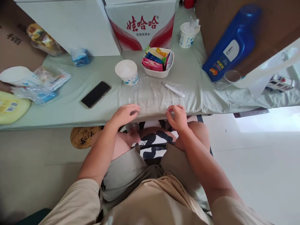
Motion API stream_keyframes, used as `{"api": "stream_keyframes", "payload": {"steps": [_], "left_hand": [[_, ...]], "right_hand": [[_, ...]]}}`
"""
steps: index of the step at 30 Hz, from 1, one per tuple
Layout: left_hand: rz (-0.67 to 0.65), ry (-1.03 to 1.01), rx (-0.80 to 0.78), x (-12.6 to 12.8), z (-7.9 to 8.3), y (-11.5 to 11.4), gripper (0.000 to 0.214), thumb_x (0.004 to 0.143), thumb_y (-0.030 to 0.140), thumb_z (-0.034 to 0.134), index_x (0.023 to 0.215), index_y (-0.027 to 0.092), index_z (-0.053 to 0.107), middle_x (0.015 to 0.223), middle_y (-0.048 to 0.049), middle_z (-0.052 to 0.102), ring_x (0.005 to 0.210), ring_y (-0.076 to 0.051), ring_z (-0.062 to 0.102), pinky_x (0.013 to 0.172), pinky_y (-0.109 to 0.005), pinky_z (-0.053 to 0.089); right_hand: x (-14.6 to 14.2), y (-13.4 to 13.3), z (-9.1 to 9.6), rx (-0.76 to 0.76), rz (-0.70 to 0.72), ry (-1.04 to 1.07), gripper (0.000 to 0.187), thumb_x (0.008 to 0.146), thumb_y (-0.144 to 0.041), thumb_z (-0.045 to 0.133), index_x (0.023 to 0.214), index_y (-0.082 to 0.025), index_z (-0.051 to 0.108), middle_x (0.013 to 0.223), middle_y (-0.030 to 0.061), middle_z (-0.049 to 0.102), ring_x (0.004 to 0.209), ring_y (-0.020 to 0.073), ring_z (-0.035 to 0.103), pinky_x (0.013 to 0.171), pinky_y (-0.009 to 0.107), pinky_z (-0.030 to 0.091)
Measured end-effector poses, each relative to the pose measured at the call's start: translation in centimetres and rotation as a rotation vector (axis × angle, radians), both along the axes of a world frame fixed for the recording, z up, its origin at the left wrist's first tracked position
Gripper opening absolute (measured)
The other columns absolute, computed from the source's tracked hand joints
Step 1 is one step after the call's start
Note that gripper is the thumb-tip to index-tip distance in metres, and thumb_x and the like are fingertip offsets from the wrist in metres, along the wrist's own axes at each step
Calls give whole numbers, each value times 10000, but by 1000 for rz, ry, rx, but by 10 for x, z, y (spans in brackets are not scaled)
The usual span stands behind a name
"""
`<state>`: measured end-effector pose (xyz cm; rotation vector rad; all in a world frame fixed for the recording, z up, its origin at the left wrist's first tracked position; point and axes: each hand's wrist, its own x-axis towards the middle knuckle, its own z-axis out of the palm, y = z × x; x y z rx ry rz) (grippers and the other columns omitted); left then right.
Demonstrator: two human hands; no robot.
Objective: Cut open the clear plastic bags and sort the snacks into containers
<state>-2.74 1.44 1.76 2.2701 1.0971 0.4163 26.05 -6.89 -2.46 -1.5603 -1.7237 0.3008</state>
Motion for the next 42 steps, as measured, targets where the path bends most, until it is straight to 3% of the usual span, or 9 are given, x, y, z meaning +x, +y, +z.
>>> {"api": "stream_keyframes", "payload": {"steps": [4, 9, 15, 19, 24, 29, 34, 38, 42], "left_hand": [[243, -220, -131, -9, -6, 11, 174, 861, 316, 597, 848, 197, 723, 828, -47, 777, 790, -182, 724, 772, -307, 569], [391, -453, -194, -13, -4, 25, 216, 800, 401, 681, 804, 185, 670, 726, -47, 738, 746, -185, 730, 745, -307, 575], [225, -504, -240, -7, -14, 30, 428, 644, 416, 842, 983, 211, 678, 910, -59, 783, 1071, -243, 731, 1048, -408, 517], [330, -507, -254, 0, -24, 31, 254, 806, 453, 708, 772, 205, 663, 712, -41, 720, 869, -214, 727, 908, -375, 553], [487, -734, -237, 3, -26, 35, 261, 850, 409, 659, 699, 209, 584, 583, 18, 575, 614, -122, 615, 725, -276, 531], [576, -654, -253, 6, -22, 34, 238, 876, 351, 617, 690, 220, 547, 483, 61, 420, 468, -92, 467, 551, -236, 437], [595, -572, -302, 12, -17, 29, 233, 867, 399, 597, 718, 223, 565, 468, 66, 374, 393, -77, 317, 413, -238, 258], [656, -586, -320, 13, -17, 31, 184, 827, 340, 604, 695, 218, 562, 483, 57, 400, 400, -73, 317, 395, -229, 225], [660, -579, -333, 10, -17, 32, 149, 803, 287, 582, 676, 210, 589, 489, 47, 441, 404, -75, 327, 402, -233, 217]], "right_hand": [[3, -3, 1, -26, 30, 3, 278, 823, -369, 665, 1074, -250, 649, 929, 60, 741, 964, 292, 675, 926, 480, 483], [12, -1, 5, 19, 10, 136, 52, 797, -252, 632, 827, -254, 675, 909, 43, 755, 1050, 288, 681, 999, 497, 469], [16, 0, 19, -92, -199, 638, 102, 807, -332, 667, 824, -236, 634, 683, -21, 668, 675, 172, 666, 689, 331, 539], [15, -1, 20, -94, -166, 774, 275, 759, -358, 733, 1004, -253, 663, 727, -33, 673, 651, 149, 644, 627, 298, 521], [15, -7, 17, -133, -125, 682, 182, 754, -379, 741, 842, -231, 681, 776, -6, 687, 734, 169, 653, 683, 324, 539], [14, -4, 16, -29, -209, 690, 282, 876, -475, 651, 742, -230, 618, 732, 9, 663, 809, 190, 693, 772, 359, 571], [9, 8, 7, -45, -223, 737, 361, 951, -634, 511, 951, -275, 542, 537, -88, 414, 467, 139, 542, 519, 292, 494], [7, 12, 3, -67, -189, 662, 347, 930, -516, 559, 1184, -294, 479, 683, -67, 500, 533, 142, 603, 510, 285, 483], [8, 10, 5, -150, -223, 639, 395, 847, -345, 616, 1207, -296, 462, 807, -57, 561, 466, 115, 552, 464, 288, 467]]}}
